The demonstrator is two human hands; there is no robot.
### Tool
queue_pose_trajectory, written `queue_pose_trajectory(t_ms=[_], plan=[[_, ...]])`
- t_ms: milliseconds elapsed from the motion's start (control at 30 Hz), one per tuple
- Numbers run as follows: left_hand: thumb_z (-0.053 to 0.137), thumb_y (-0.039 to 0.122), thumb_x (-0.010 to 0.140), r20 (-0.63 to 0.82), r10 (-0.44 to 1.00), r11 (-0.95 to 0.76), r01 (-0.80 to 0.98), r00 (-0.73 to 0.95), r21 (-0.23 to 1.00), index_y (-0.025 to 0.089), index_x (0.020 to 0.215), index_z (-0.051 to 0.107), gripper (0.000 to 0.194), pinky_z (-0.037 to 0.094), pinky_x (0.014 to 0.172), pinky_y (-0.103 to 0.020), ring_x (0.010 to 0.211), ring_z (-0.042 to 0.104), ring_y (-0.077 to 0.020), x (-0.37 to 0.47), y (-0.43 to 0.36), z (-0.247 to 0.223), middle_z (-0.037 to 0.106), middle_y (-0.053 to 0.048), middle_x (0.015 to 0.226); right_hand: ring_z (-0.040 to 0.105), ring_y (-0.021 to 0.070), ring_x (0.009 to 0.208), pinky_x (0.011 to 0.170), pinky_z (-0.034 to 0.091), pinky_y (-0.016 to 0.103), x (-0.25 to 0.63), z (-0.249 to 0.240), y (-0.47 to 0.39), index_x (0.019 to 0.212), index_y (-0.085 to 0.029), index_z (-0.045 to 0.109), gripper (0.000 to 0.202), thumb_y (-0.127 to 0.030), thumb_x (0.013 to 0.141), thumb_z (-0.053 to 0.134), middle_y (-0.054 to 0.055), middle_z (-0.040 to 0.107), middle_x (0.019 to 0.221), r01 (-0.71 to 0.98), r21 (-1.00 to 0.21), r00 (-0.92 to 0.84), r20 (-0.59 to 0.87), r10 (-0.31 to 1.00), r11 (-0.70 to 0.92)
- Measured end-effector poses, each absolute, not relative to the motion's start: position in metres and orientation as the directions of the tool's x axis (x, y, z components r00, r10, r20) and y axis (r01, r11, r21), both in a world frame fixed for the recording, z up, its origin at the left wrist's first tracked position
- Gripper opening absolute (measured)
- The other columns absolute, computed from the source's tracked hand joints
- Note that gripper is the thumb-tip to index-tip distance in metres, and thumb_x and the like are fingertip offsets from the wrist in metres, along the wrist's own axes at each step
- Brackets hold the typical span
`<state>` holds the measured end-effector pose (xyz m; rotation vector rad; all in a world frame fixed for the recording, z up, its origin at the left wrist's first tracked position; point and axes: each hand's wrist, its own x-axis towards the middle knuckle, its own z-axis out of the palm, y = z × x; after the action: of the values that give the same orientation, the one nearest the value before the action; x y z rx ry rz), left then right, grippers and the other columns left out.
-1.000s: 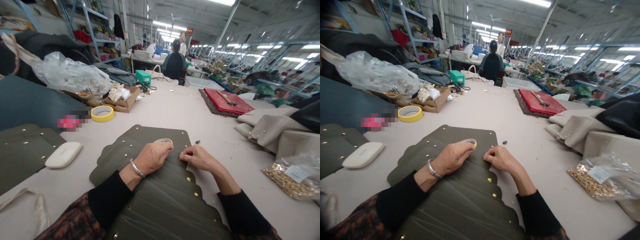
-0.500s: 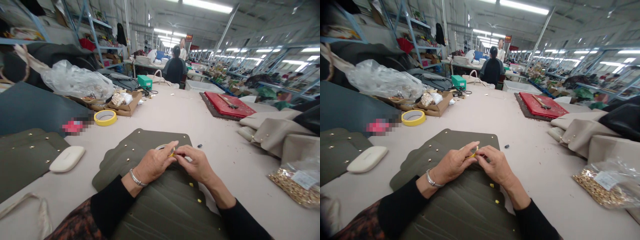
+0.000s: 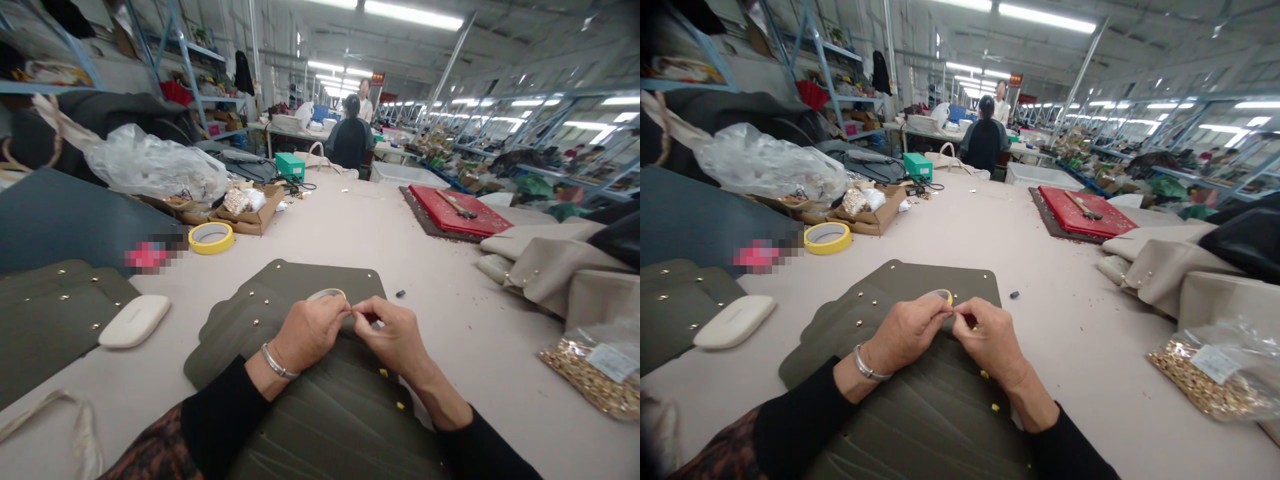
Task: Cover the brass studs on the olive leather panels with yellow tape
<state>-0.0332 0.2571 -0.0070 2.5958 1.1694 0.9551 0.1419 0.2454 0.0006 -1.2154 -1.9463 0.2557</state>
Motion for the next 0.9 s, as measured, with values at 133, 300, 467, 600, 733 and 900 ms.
queue_pose_trajectory(t_ms=[133,300,467,600,733,900], plan=[[0.035,0.019,0.094,0.614,0.615,-0.719,0.671,0.494,0.18,0.017,0.077,0.053,0.025,0.042,0.055,-0.022,0.062,0.056,-0.0131,-0.032,0.25,-0.006,0.058,-0.001,0.066,0.059,0.0141,0.049,0.049,0.048,0.024,0.136,0.007,0.246,0.07,-0.017,0.064,0.016,-0.03,0.077,0.059,0.001,0.063,0.053,0.424,-0.89,-0.044,0.165,0.985,0.168],[0.037,0.021,0.095,0.636,0.584,-0.755,0.625,0.503,0.199,0.017,0.083,0.054,0.021,0.045,0.062,-0.022,0.067,0.058,-0.0123,-0.032,0.246,-0.005,0.061,-0.001,0.072,0.06,0.0144,0.046,0.049,0.054,0.027,0.16,-0.008,0.272,0.066,-0.014,0.062,0.023,-0.036,0.066,0.067,0.002,0.062,0.052,0.203,-0.975,0.173,-0.057,0.983,-0.092],[0.035,0.022,0.096,0.445,0.792,-0.564,0.782,0.419,0.267,0.017,0.096,0.053,0.019,0.048,0.075,-0.027,0.084,0.06,-0.0168,-0.038,0.262,-0.009,0.064,-0.006,0.088,0.064,0.0158,0.062,0.06,0.054,0.03,0.19,-0.025,0.291,0.089,-0.012,0.064,0.033,-0.038,0.069,0.066,0.004,0.067,0.071,0.352,-0.936,0.14,0.049,0.989,-0.003],[0.042,0.014,0.091,0.253,0.784,-0.618,0.747,0.566,0.243,0.018,0.1,0.054,0.015,0.047,0.085,-0.032,0.095,0.057,-0.0193,-0.038,0.279,-0.007,0.063,-0.006,0.093,0.066,0.0178,0.081,0.076,0.052,0.034,0.184,-0.026,0.299,0.102,-0.016,0.06,0.031,-0.026,0.073,0.062,0.006,0.07,0.089,0.568,-0.806,-0.018,0.19,0.982,0.166],[0.045,0.013,0.087,0.162,0.709,-0.705,0.683,0.686,0.192,0.018,0.095,0.055,0.014,0.045,0.086,-0.035,0.094,0.056,-0.0211,-0.03,0.301,-0.003,0.062,-0.007,0.094,0.065,0.0186,0.09,0.083,0.048,0.035,0.165,-0.02,0.312,0.113,-0.019,0.055,0.04,-0.015,0.073,0.06,0.006,0.07,0.098,0.717,-0.617,-0.258,0.199,0.945,0.325],[0.044,0.019,0.088,0.107,0.735,-0.677,0.711,0.67,0.19,0.017,0.092,0.055,0.012,0.045,0.085,-0.037,0.091,0.057,-0.0227,-0.021,0.32,0.0,0.061,-0.008,0.089,0.063,0.0212,0.093,0.083,0.046,0.032,0.153,-0.017,0.325,0.118,-0.017,0.052,0.046,-0.019,0.073,0.063,0.008,0.07,0.1,0.78,-0.495,-0.364,0.139,0.921,0.383]])
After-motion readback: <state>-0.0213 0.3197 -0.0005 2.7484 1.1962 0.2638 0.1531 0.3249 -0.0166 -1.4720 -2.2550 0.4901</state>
